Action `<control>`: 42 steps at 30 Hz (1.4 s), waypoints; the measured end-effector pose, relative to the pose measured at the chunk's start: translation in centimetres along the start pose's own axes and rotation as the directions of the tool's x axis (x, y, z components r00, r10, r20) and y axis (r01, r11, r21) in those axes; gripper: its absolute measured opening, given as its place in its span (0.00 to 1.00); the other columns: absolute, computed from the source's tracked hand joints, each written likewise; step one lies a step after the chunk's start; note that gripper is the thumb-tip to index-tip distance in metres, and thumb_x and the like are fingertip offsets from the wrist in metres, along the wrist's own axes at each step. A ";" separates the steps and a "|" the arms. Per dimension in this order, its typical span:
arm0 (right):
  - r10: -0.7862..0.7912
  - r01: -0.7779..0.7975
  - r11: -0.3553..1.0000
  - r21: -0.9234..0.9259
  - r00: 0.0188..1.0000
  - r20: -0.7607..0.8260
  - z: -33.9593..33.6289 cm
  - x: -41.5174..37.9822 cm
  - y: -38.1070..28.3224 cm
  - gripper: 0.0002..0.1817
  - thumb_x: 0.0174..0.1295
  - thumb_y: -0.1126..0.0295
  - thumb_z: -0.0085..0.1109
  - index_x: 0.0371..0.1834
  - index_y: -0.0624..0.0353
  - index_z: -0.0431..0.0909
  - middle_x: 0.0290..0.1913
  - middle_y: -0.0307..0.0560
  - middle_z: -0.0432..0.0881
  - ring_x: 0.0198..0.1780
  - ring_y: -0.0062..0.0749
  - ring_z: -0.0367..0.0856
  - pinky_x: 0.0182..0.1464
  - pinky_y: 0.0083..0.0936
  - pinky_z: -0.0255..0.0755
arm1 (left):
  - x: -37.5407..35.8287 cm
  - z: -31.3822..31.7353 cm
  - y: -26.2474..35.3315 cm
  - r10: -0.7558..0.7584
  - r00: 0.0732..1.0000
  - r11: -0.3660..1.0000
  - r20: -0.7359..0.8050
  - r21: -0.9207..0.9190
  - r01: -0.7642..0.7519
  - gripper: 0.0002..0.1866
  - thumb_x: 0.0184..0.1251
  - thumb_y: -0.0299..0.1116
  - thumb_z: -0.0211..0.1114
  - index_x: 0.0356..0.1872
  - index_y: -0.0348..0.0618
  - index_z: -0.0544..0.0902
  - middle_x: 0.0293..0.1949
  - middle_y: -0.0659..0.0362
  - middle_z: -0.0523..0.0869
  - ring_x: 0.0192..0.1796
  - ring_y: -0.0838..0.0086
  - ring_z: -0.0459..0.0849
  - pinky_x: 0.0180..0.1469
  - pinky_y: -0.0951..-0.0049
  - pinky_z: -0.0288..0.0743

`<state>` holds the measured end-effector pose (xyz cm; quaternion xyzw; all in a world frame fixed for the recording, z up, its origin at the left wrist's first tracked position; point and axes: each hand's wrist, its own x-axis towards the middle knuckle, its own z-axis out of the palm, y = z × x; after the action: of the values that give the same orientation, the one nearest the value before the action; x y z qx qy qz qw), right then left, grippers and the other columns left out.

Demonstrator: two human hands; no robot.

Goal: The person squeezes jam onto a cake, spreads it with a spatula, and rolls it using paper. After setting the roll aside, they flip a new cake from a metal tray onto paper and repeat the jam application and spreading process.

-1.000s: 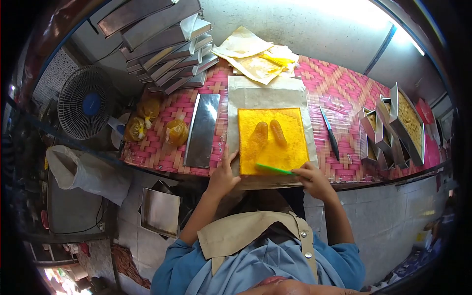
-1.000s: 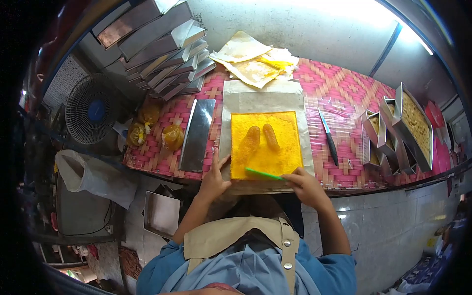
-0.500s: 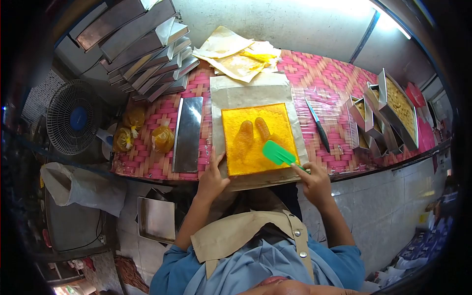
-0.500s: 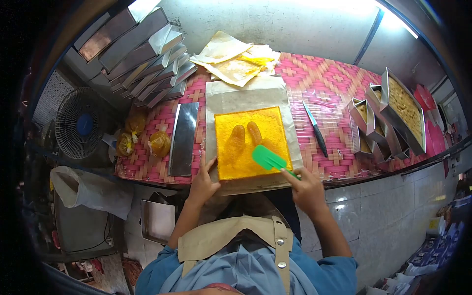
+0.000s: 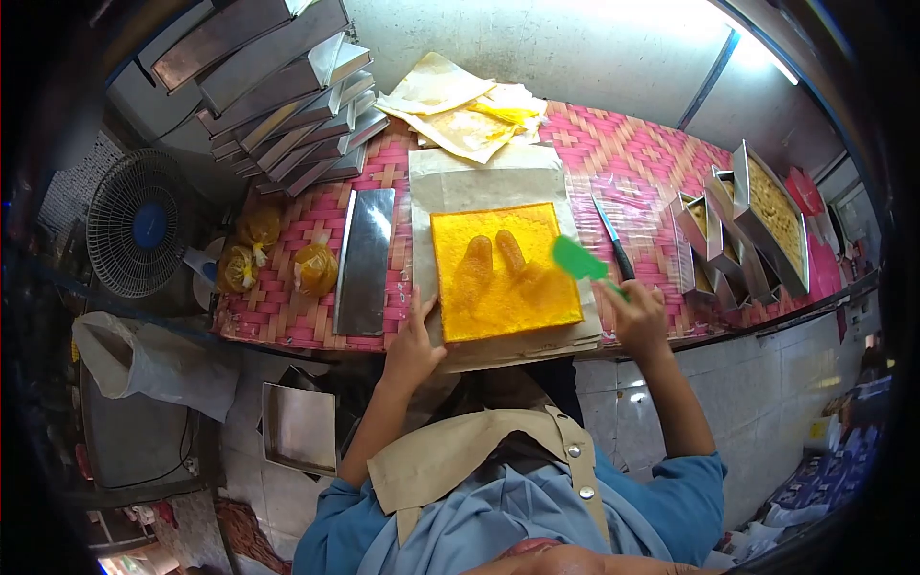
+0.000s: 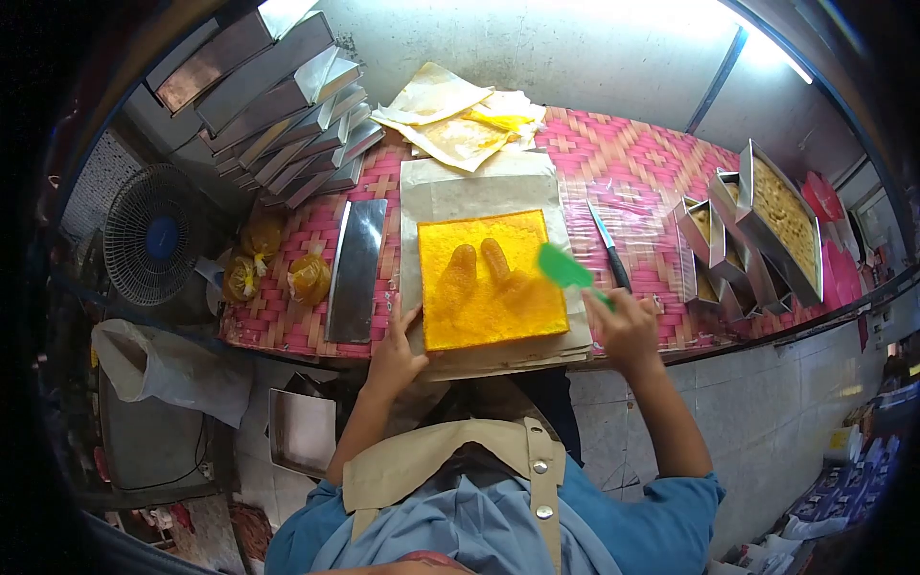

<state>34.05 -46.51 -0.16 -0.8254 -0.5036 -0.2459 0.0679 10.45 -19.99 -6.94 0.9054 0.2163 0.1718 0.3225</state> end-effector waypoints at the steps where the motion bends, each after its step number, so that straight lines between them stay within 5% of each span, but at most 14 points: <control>1: -0.090 0.090 0.991 0.103 0.996 -0.002 0.1 0.2 -1.1 0.18 0.55 0.72 0.52 0.48 0.46 0.82 0.31 0.37 0.74 0.33 0.26 0.73 0.39 0.27 0.59 | 0.0 0.0 0.0 0.011 1.000 1.000 -0.007 0.020 -0.011 0.57 0.46 0.32 0.74 0.71 0.42 0.39 0.61 0.53 0.74 0.58 0.50 0.74 0.58 0.58 0.70; 3: -0.256 0.250 0.943 0.218 0.967 -0.003 0.8 0.2 -2.4 0.18 0.55 0.72 0.53 0.48 0.46 0.82 0.32 0.36 0.74 0.34 0.25 0.74 0.39 0.26 0.60 | 0.1 -0.1 0.2 0.018 1.000 0.999 -0.012 0.032 -0.018 0.57 0.46 0.32 0.74 0.71 0.42 0.39 0.61 0.53 0.74 0.58 0.50 0.74 0.58 0.59 0.70; 7: -0.157 0.159 0.986 -0.040 0.986 0.059 3.4 1.8 1.6 0.20 0.52 0.74 0.56 0.50 0.45 0.81 0.33 0.36 0.74 0.33 0.25 0.74 0.38 0.26 0.61 | -0.1 0.1 -0.1 0.013 1.000 1.000 -0.003 0.000 -0.013 0.58 0.46 0.33 0.75 0.71 0.42 0.39 0.62 0.53 0.73 0.58 0.49 0.74 0.58 0.59 0.70; 10: -0.086 0.086 0.996 -0.018 0.996 -0.008 2.3 3.3 0.7 0.21 0.52 0.75 0.55 0.51 0.46 0.80 0.32 0.36 0.73 0.33 0.25 0.74 0.38 0.25 0.61 | -0.1 0.1 0.0 0.022 1.000 0.999 -0.018 0.031 -0.022 0.58 0.46 0.32 0.74 0.71 0.42 0.38 0.62 0.53 0.73 0.59 0.49 0.73 0.59 0.59 0.69; 14: -0.332 0.321 0.931 0.172 0.943 0.039 2.4 2.8 -2.4 0.21 0.53 0.76 0.51 0.51 0.46 0.80 0.33 0.37 0.72 0.34 0.25 0.74 0.40 0.29 0.61 | 0.0 -0.2 0.3 -0.018 1.000 0.998 0.022 0.052 0.017 0.58 0.46 0.31 0.74 0.71 0.42 0.38 0.62 0.54 0.73 0.59 0.49 0.73 0.59 0.59 0.69; 18: -0.194 0.194 0.976 -0.094 0.981 0.004 5.6 4.8 2.1 0.21 0.55 0.76 0.49 0.52 0.47 0.80 0.32 0.39 0.71 0.33 0.26 0.74 0.41 0.29 0.61 | 0.1 0.1 -0.2 -0.018 0.999 0.999 0.038 0.031 0.017 0.58 0.46 0.31 0.74 0.71 0.42 0.37 0.63 0.55 0.72 0.59 0.50 0.73 0.60 0.59 0.68; 21: -0.088 0.087 0.995 -0.044 0.996 -0.009 4.5 6.1 2.0 0.21 0.55 0.76 0.49 0.51 0.47 0.80 0.31 0.39 0.72 0.32 0.28 0.74 0.41 0.27 0.62 | 0.0 0.0 0.0 -0.025 0.999 1.000 0.043 0.020 0.024 0.58 0.47 0.30 0.73 0.71 0.42 0.38 0.63 0.55 0.72 0.60 0.50 0.73 0.61 0.59 0.68; 24: -0.158 0.161 0.981 0.110 0.987 -0.039 4.4 6.0 0.0 0.19 0.55 0.76 0.50 0.49 0.47 0.81 0.31 0.39 0.72 0.32 0.29 0.74 0.41 0.27 0.62 | 0.0 -0.3 0.5 -0.056 0.997 0.998 0.052 0.029 0.055 0.57 0.47 0.30 0.73 0.71 0.41 0.38 0.64 0.54 0.71 0.61 0.50 0.72 0.61 0.60 0.68; 30: -0.042 0.043 0.995 -0.094 0.999 0.012 5.2 7.3 2.9 0.19 0.55 0.75 0.50 0.49 0.46 0.80 0.31 0.39 0.74 0.32 0.29 0.75 0.40 0.27 0.64 | 0.0 -0.1 0.0 -0.045 0.997 0.999 0.063 -0.001 0.045 0.57 0.47 0.29 0.72 0.71 0.41 0.38 0.64 0.54 0.71 0.61 0.49 0.72 0.61 0.60 0.67; 33: -0.052 0.050 0.996 0.074 0.998 0.021 4.5 7.3 0.5 0.19 0.54 0.74 0.52 0.49 0.47 0.80 0.30 0.38 0.75 0.32 0.30 0.76 0.38 0.30 0.64 | 0.1 -0.4 0.3 -0.054 0.997 0.999 0.064 0.014 0.053 0.56 0.47 0.28 0.72 0.71 0.40 0.38 0.64 0.53 0.71 0.61 0.49 0.72 0.62 0.60 0.67; 38: -0.014 0.015 0.999 -0.034 1.000 0.027 5.1 7.2 1.0 0.16 0.56 0.74 0.51 0.47 0.48 0.79 0.30 0.41 0.75 0.30 0.34 0.76 0.36 0.31 0.65 | 0.1 -0.5 0.4 -0.055 0.996 0.998 0.064 -0.002 0.055 0.57 0.46 0.27 0.72 0.71 0.40 0.38 0.64 0.52 0.71 0.61 0.49 0.71 0.62 0.60 0.67; 40: 0.163 -0.179 0.974 0.142 0.979 0.120 4.1 7.8 0.1 0.14 0.59 0.72 0.50 0.47 0.48 0.79 0.32 0.44 0.77 0.32 0.42 0.78 0.35 0.37 0.69 | 0.1 -0.3 0.2 -0.039 0.997 0.999 0.061 -0.006 0.039 0.57 0.46 0.27 0.72 0.71 0.39 0.38 0.64 0.52 0.71 0.61 0.49 0.71 0.62 0.60 0.67; 42: 0.177 -0.230 0.935 0.271 0.962 0.206 4.8 7.4 -1.7 0.13 0.61 0.71 0.50 0.47 0.49 0.79 0.34 0.46 0.78 0.34 0.45 0.78 0.36 0.39 0.70 | 0.1 -0.2 0.1 -0.038 0.998 0.999 0.059 -0.007 0.038 0.57 0.45 0.27 0.72 0.71 0.39 0.38 0.64 0.52 0.71 0.61 0.49 0.71 0.62 0.60 0.67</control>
<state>36.98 -38.03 -1.03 -0.8728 -0.4500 -0.0855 0.1686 10.42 -19.91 -6.69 0.9045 0.2231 0.1398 0.3354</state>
